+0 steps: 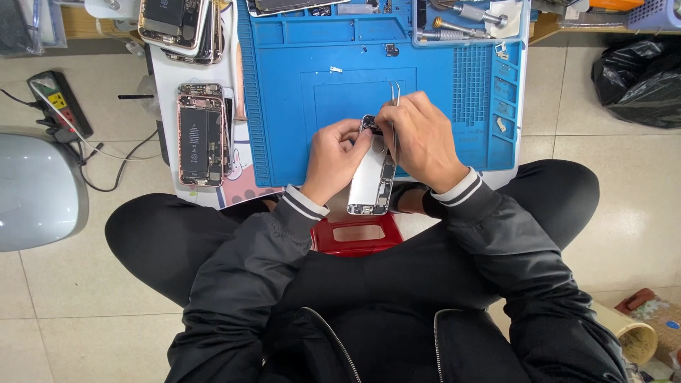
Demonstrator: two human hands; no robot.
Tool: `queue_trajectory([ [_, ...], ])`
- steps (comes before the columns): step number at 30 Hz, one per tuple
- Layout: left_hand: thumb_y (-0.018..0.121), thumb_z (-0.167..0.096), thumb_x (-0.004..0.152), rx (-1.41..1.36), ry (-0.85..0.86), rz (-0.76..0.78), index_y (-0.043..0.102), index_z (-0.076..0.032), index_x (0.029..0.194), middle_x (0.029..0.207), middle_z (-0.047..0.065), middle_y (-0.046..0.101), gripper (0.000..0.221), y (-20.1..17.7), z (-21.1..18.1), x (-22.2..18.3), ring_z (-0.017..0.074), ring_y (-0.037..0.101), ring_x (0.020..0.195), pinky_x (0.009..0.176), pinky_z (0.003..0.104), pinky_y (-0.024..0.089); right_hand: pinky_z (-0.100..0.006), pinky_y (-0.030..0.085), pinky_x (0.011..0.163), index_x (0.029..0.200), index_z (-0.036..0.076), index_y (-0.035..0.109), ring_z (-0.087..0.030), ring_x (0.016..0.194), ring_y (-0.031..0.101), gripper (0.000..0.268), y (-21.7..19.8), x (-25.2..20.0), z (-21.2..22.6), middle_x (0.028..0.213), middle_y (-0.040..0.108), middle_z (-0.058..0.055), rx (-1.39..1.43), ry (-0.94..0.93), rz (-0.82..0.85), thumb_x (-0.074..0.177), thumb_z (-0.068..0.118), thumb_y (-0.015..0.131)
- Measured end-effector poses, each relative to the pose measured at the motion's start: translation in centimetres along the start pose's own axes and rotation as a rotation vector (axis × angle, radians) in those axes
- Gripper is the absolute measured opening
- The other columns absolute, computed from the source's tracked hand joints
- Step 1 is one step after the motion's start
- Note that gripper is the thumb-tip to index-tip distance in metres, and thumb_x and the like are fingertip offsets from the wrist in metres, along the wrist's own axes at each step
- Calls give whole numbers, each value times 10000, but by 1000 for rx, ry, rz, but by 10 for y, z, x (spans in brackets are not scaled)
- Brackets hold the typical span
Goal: The person sits cross-legged on a stool and repairs a disassembled smartphone placed on their lap. They use tweezers and a screwdriver to remove screws, disconnect cables, and manipulate internal components on a blue work mat.
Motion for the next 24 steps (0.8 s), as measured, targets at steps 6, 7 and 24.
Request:
queue_trajectory([
  [6,688,-100,970,8,-7,13,767,25,1107,764,83,756,201,2,7,1,2,574,464,383,167,413,-341,536,713,1051,112,627,-269,852,602,180,-3,3,6,899,637,-42,-27,-11,14,985,-27,722],
  [7,688,-100,970,9,-8,14,767,25,1107,764,83,756,201,2,7,1,2,574,464,383,167,413,-341,536,713,1051,112,627,-269,852,602,180,-2,2,4,899,637,-42,-26,-10,14,985,-27,722],
  [24,662,-94,966,42,15,23,771,34,1084,744,61,739,205,1,-1,0,3,556,477,405,196,440,-326,484,749,1016,111,622,-238,859,571,127,7,2,16,822,505,-25,-210,-145,159,1118,92,548],
])
Point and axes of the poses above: each hand's wrist, its own x-axis towards the middle knuckle, its own y-axis out of the palm, z = x × y, the point moved 10 cm from there along x, towards the middle knuckle
